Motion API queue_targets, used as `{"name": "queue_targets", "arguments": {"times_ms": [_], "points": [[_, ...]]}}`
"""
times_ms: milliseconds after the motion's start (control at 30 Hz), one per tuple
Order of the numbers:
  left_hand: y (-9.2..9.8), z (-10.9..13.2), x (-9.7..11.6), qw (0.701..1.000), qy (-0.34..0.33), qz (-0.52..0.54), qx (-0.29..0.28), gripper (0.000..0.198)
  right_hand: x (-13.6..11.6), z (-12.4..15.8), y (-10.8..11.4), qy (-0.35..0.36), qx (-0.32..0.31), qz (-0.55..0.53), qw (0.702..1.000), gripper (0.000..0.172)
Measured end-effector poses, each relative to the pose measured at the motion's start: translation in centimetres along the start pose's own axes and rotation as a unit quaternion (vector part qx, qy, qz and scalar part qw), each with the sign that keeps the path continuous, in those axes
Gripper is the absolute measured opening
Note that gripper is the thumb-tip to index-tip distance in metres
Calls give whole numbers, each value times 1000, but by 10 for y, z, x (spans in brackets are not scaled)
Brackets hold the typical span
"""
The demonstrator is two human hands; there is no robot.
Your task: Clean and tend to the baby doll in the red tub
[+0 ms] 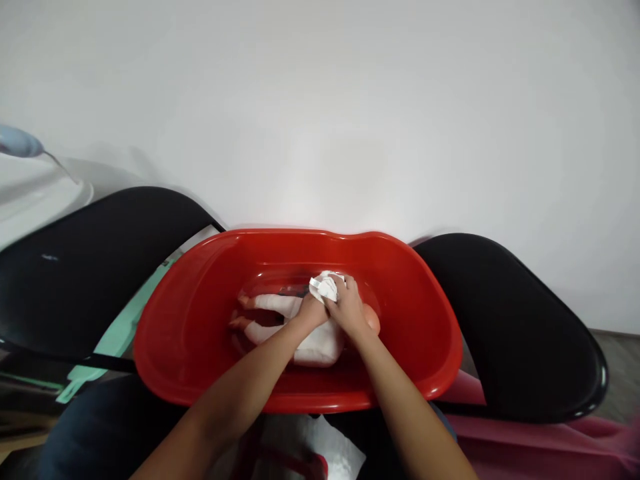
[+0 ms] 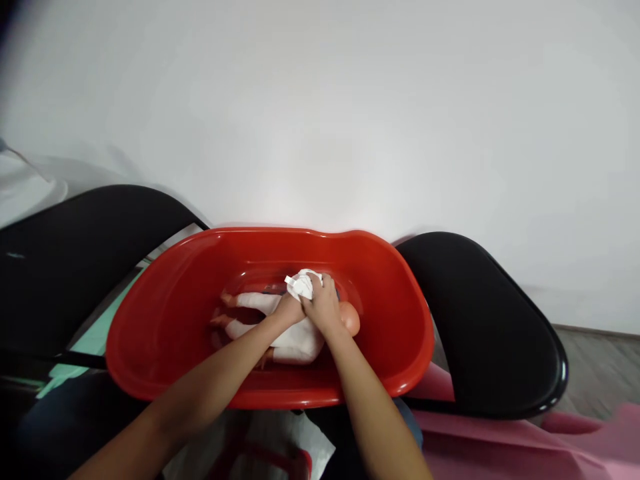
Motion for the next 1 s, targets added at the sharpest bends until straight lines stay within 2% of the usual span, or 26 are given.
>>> {"name": "queue_targets", "arguments": {"times_ms": [100,167,267,333,433,533,633,733,800,867,1000], "points": [[5,6,4,999,19,-25,-42,68,19,3,7,-41,0,0,999,42],[5,11,8,998,8,-41,-56,65,28,5,10,-72,-9,12,997,37],[2,15,10,997,-2,-42,-65,60,34,4,12,-100,6,6,995,37],[-1,15,8,997,-2,-38,-66,60,37,4,14,-117,40,-33,992,40],[-7,12,2,998,0,-28,-63,61,47,6,14,-180,80,-114,974,51],[-8,10,-3,999,5,-10,-51,57,64,13,12,-271,108,-194,936,52],[-5,8,-7,999,27,28,-35,47,83,23,16,-351,179,-283,875,49],[0,6,-10,995,58,78,-31,38,97,27,30,-352,285,-361,815,56],[2,6,-9,993,64,91,-31,37,102,27,41,-320,343,-381,797,65],[3,7,-9,993,66,97,-32,35,102,26,48,-283,362,-373,806,69],[2,7,-10,990,67,121,-24,34,98,23,43,-249,308,-329,857,77]]}}
Point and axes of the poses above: each hand's wrist, its own z-axis away from the middle knuckle, its own y-axis out of the back of the hand, x = y × z, the point moved 8 cm from there along -z, towards the middle knuckle, and after that the axes turned 14 degrees about y, right-handed, at the moved point
